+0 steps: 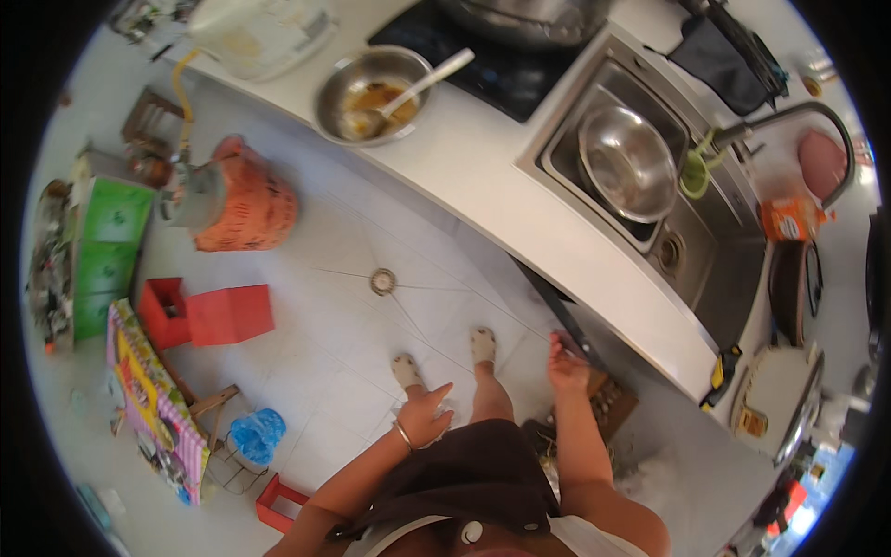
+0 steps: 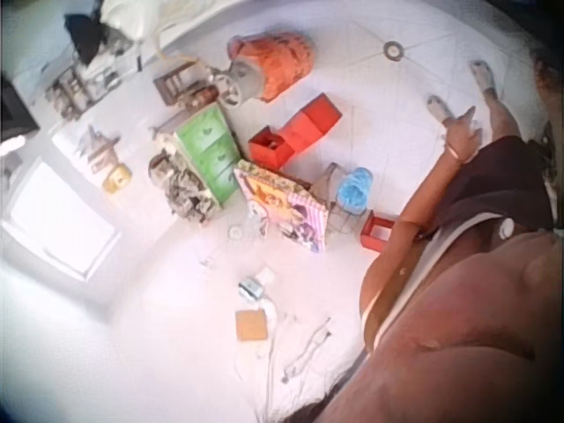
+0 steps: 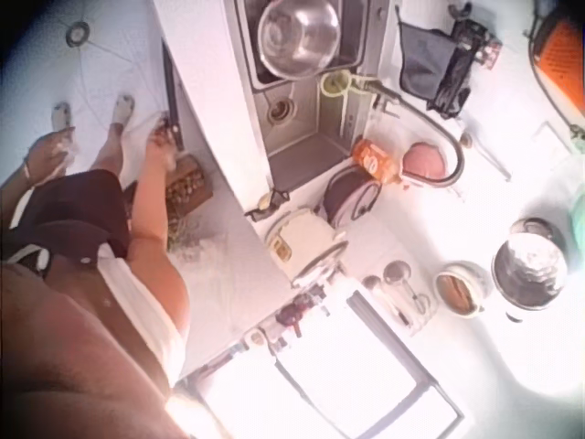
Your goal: The person scoops rice from a cooker into a plastic bag using a wooden paddle and then adds pieces of braised meat from a pot using a spoon.
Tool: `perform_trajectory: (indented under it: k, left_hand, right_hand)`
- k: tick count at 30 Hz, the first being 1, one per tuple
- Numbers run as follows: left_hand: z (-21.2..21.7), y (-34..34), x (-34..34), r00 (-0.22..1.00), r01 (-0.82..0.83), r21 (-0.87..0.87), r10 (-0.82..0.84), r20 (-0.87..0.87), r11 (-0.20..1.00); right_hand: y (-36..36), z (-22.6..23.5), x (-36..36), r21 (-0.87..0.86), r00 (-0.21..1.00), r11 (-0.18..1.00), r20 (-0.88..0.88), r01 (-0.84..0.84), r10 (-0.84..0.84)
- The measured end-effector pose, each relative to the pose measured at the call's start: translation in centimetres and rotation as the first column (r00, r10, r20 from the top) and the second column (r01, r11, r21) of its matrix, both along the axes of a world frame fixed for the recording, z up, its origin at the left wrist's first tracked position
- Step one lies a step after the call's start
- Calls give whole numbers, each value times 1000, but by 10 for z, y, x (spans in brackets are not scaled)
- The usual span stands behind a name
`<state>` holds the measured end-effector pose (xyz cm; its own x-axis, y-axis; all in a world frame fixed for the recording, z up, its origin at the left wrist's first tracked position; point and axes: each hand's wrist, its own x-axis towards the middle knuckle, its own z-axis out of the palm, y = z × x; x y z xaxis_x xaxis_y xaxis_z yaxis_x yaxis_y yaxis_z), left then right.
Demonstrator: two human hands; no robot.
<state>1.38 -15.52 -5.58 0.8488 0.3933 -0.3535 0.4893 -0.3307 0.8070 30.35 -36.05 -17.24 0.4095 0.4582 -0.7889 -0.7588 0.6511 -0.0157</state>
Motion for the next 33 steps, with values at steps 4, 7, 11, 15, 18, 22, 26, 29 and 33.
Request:
perform_trajectory:
  k: [4, 7, 11, 15, 18, 22, 26, 29, 33]
  left_hand:
    - [27, 16, 12, 996, 0, 14, 1, -88, 1000]
    - [51, 24, 18, 991, -49, 87, 60, -119, 995]
    - [81, 41, 28, 975, -118, 71, 129, -183, 991]
    - [101, 40, 14, 951, -208, 96, 224, -213, 973]
    - [111, 35, -5, 934, -284, 72, 293, -205, 956]
    - [111, 50, -41, 894, -366, 155, 393, -215, 918]
    - [121, 67, -93, 807, -550, 188, 576, -132, 813]
    - [131, 91, -138, 748, -641, 183, 660, -69, 745]
    - [116, 150, -186, 708, -672, 170, 693, -139, 721]
  right_hand:
    - [20, 3, 30, -199, 988, 970, -39, 137, -147]
    - [29, -9, 54, -176, 974, 962, -51, 211, -223]
    - [36, -30, 89, -341, 975, 918, -13, 203, -220]
    - [43, -37, 80, -219, 991, 968, -29, 120, -129]
    - [60, -26, 67, -290, 985, 946, -138, -144, 107]
    - [135, 13, 36, -332, 822, 759, -104, -560, 560]
    - [250, 73, -8, -149, 729, 721, 6, -676, 685]
    - [323, 69, -39, 3, 644, 652, 159, -759, 749]
    - [403, 51, -44, 4, 624, 641, 234, -768, 746]
